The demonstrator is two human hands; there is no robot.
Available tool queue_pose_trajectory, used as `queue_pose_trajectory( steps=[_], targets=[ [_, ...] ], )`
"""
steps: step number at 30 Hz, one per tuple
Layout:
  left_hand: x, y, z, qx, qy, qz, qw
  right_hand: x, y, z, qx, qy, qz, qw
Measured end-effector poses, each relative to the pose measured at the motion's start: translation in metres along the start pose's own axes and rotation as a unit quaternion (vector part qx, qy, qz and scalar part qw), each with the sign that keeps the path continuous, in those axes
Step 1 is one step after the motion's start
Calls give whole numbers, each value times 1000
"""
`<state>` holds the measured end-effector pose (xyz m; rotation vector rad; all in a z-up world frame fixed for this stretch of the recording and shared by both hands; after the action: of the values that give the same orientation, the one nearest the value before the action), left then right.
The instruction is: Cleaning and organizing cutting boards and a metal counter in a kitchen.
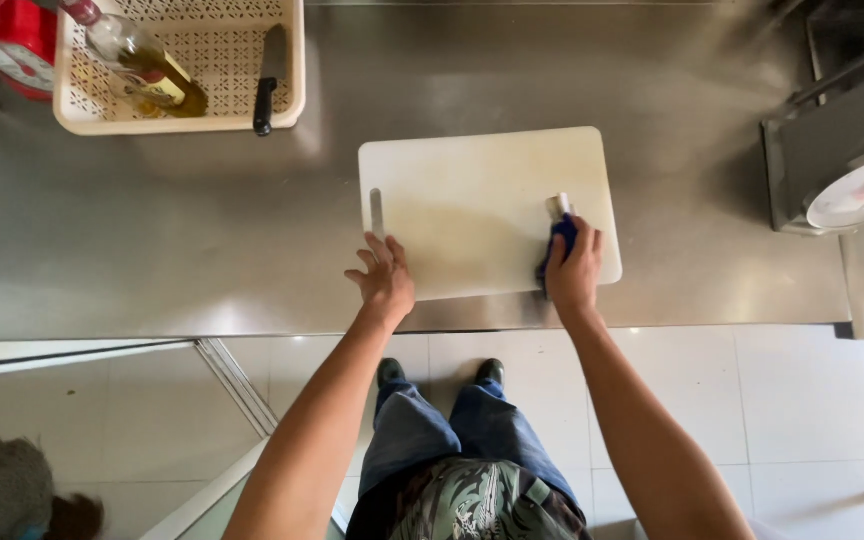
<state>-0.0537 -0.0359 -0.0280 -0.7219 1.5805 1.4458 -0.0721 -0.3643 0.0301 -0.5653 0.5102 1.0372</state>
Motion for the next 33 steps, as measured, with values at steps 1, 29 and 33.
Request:
queue_pose_trajectory(
  steps=[1,29,33],
  targets=[
    [-18,7,-8,-3,3,0,1000,2,1,1,-3,0,3,1000],
    [4,4,-20,-131,300,-6,945,0,-44,-40,-22,153,189,970],
    [6,6,-23,-132,295,-10,946,1,-48,-46,-88,181,311,929]
  ],
)
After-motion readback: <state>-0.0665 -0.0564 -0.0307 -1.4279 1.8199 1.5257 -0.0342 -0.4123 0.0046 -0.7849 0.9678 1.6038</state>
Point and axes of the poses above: each hand's wrist, its own y-axis away from the middle knuckle, its own x-axis out of the palm, z = x × y, the point moved 8 cm from there along -y, towards the middle knuckle, and after that the axes turned 8 degrees about x, right-handed, at the moved point
